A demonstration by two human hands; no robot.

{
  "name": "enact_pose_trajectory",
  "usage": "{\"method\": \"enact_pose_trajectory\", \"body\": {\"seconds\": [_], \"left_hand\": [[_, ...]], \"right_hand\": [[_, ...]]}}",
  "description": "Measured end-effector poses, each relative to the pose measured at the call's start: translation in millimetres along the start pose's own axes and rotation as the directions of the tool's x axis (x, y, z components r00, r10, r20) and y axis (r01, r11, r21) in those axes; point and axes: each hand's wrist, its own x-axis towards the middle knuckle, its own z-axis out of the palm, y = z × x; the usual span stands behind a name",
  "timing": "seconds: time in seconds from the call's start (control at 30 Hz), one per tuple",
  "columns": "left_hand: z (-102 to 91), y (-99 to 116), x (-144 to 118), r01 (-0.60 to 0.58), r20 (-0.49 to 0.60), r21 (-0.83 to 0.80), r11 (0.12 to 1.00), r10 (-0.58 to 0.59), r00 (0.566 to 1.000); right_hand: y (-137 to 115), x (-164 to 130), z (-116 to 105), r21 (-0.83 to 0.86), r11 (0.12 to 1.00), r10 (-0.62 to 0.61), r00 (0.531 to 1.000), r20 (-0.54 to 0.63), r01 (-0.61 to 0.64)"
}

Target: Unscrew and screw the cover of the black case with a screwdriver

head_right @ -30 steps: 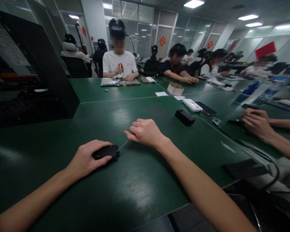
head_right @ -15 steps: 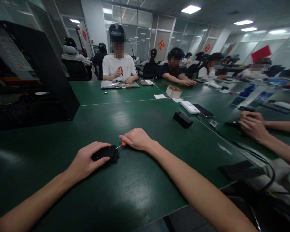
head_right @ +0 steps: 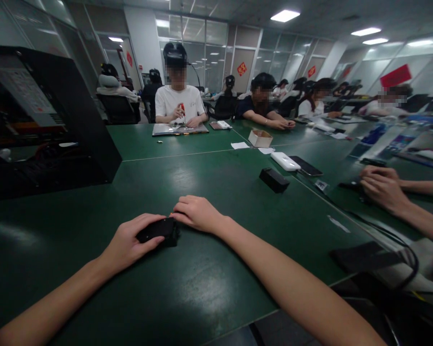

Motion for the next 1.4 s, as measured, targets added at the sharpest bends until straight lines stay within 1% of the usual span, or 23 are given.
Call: {"method": "enact_pose_trajectory", "body": {"seconds": [0.07,0.13,0.2,0.27,0.37,0.47,0.6,0.77,0.87,0.97,1.07,1.13,1.27,1.4], "left_hand": [[-1.5,-0.1,0.6,0.015,-0.017,0.002,1.000,-0.015,1.000],[-3.1,0.1,1.3,0.026,-0.023,0.001,1.000,-0.026,0.999],[-4.1,0.4,1.9,0.021,-0.014,-0.002,1.000,-0.021,1.000],[-4.3,0.3,2.1,0.005,0.003,-0.002,1.000,-0.005,1.000],[-3.3,-0.3,1.7,0.004,0.022,0.014,1.000,-0.004,1.000],[-2.5,-0.7,1.4,0.018,0.023,0.029,0.999,-0.018,1.000],[-2.5,-0.4,2.3,0.015,0.024,0.028,0.999,-0.016,1.000],[-2.2,-1.4,2.5,0.004,0.018,0.017,1.000,-0.004,1.000],[-2.4,-2.6,1.7,0.010,0.013,0.017,1.000,-0.011,1.000],[-3.1,-3.3,1.2,0.014,0.035,0.021,1.000,-0.015,0.999],[-3.5,-3.3,1.4,0.014,0.048,0.025,1.000,-0.015,0.999],[-3.5,-2.9,1.7,0.011,0.050,0.028,1.000,-0.012,0.999],[-3.2,-2.7,2.2,0.001,0.060,0.024,1.000,-0.003,0.998],[-3.1,-3.8,2.6,-0.001,0.033,0.011,1.000,0.001,0.999]], "right_hand": [[0.6,-0.2,-0.2,0.117,0.993,0.024,0.998,0.054,-0.030],[1.1,-1.6,-1.8,0.183,0.982,0.029,0.995,0.098,-0.047],[1.2,-3.6,-4.9,0.153,0.988,0.003,0.996,0.086,-0.017],[0.7,-5.3,-8.9,0.047,0.998,-0.048,0.998,0.037,0.046],[-1.3,-5.5,-13.7,-0.120,0.987,-0.113,0.993,-0.021,0.110],[-2.5,-3.4,-13.6,-0.185,0.972,-0.147,0.989,0.014,0.147],[-0.5,-3.1,-7.7,-0.192,0.964,-0.169,0.982,0.081,0.182],[-0.4,-6.6,-0.8,-0.187,0.967,-0.154,0.981,0.119,0.174],[-2.0,-6.6,-2.5,-0.153,0.975,-0.143,0.980,0.136,0.163],[-2.1,-6.2,-10.0,-0.150,0.971,-0.161,0.974,0.161,0.185],[-0.7,-6.8,-17.6,-0.188,0.964,-0.160,0.975,0.156,0.188],[0.2,-7.5,-18.4,-0.205,0.963,-0.151,0.979,0.137,0.178],[0.4,-7.6,-9.4,-0.178,0.962,-0.185,0.973,0.136,0.207],[-0.1,-6.2,-1.2,-0.077,0.980,-0.174,0.977,0.126,0.184]]}}
